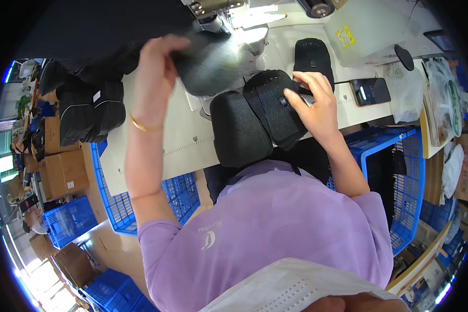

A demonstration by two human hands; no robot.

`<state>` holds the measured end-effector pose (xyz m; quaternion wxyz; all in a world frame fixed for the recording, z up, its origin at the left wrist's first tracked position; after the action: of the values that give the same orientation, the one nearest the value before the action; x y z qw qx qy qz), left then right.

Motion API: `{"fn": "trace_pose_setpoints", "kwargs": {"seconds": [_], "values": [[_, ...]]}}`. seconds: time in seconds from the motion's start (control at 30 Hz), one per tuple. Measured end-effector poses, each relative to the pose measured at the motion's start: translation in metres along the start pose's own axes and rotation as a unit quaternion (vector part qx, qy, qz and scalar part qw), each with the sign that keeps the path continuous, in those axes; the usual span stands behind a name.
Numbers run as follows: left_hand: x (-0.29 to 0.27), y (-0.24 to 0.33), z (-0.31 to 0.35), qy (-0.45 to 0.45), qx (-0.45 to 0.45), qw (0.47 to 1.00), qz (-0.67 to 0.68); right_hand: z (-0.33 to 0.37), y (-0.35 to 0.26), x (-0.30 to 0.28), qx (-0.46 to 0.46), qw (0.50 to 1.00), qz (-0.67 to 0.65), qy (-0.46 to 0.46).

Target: The person sews fabric pieces together by aligning their edges and feeding them through a sewing machine.

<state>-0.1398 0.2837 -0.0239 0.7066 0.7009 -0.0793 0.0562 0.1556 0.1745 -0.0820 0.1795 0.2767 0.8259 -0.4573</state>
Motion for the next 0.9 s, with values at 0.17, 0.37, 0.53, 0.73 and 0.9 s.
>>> {"fn": "trace_pose_setpoints", "kwargs": {"seconds": [0.17,0.37,0.53,0.73,0.9], "values": [[-0.056,0.01,-0.048,0.063,0.225,0.937,-0.258,0.02,-0.006,0.013,0.013,0.993,0.099,-0.069],[0.021,-0.057,0.092,-0.037,-0.039,0.872,-0.486,0.034,0.006,0.025,0.04,0.994,0.1,0.001],[0.05,-0.056,0.15,0.036,0.274,0.709,-0.649,0.038,-0.008,0.024,-0.069,0.989,0.109,0.076],[0.043,-0.066,0.14,0.021,0.231,0.717,-0.657,0.025,-0.011,0.019,-0.08,0.993,0.079,0.046],[0.048,-0.062,0.141,0.056,0.285,0.698,-0.654,0.023,-0.009,0.018,-0.037,0.997,-0.032,0.059]]}}
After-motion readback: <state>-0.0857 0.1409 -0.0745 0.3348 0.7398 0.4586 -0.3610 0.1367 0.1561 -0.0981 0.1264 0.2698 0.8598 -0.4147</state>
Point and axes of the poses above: each hand's wrist, its own z-axis away from the middle knuckle, its own x-axis out of the palm, y = z × x, the point moved 3 cm from there along -z, towards the middle knuckle, and after that the axes turned 1 degree about x, right-handed, at the moved point
